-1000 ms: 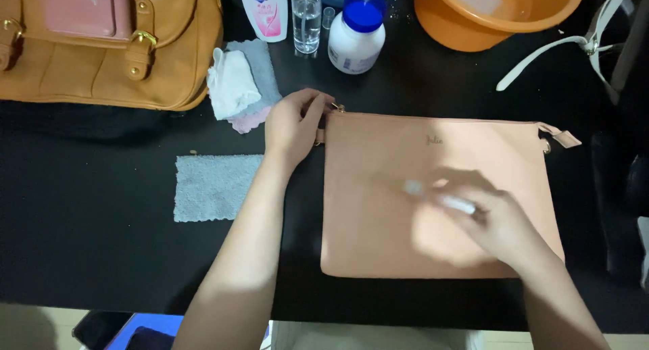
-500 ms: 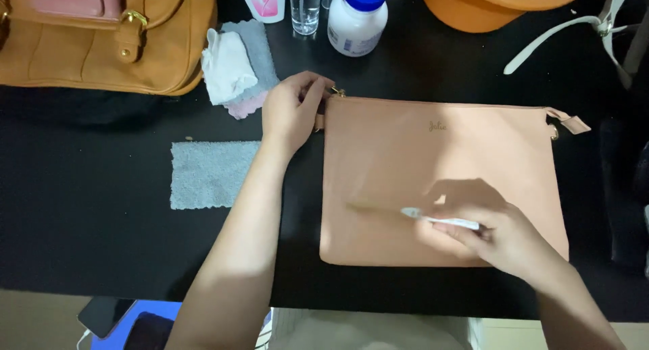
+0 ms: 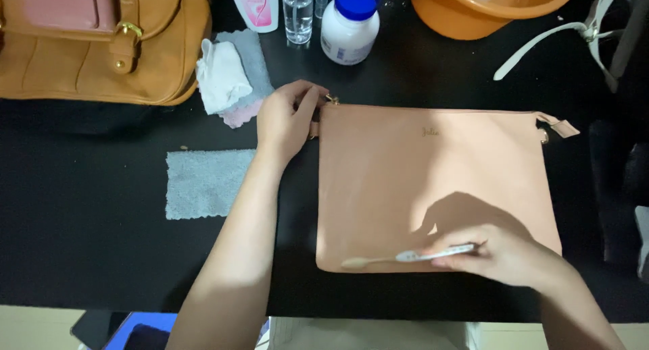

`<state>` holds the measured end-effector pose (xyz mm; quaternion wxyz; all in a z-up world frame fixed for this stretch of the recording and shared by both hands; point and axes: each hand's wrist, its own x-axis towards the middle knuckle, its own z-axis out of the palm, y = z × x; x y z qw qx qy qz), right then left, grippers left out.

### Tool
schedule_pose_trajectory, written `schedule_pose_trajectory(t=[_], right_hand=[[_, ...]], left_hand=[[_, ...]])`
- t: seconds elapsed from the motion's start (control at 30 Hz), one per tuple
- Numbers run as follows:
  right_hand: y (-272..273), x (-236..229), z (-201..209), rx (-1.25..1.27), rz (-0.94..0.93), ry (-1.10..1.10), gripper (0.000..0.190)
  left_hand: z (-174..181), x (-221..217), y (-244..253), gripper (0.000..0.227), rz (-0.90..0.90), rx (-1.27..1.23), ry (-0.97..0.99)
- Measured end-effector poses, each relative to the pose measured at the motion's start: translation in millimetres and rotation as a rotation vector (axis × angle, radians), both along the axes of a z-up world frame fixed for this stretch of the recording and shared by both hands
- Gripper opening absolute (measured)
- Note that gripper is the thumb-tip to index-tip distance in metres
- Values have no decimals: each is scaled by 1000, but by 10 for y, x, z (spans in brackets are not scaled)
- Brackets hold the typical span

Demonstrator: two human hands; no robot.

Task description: The person is cleaning a pink pouch by scrubbing its surface with a toothbrush dipped in soapy water.

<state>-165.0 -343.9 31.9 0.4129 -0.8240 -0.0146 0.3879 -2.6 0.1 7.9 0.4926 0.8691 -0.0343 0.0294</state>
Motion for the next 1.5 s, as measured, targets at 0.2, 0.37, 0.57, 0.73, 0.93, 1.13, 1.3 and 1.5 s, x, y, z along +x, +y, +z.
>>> schedule_pose_trajectory(t=[0.2,0.37,0.57,0.73,0.93,1.13,1.3,1.5], right_hand=[[98,22,93,-123,62,-92,30],[249,93,90,-38,51,-338,23],[421,511,-24,-188,44,-734,16],[205,696,-308,-101,133,-650,15],[310,730,-66,-182,157,-610,17],[640,627,336,-354,77,-164,33],[587,459,399,-101,255,-357,39],[504,275,290,-138,301,-574,23]], left_hand=[[101,-35,-23,33,27,-8,90],[5,-2,-2,33,12,-20,50],[115,-118,-4,28,5,-122,6],[85,-83,25,29,-8,-141,46],[19,-46,37,29,-13,-143,21],[-48,18,16,33,9,-41,48],[-6,-1,9,34,5,-36,-2],[2,-10,5,32,6,-81,64]])
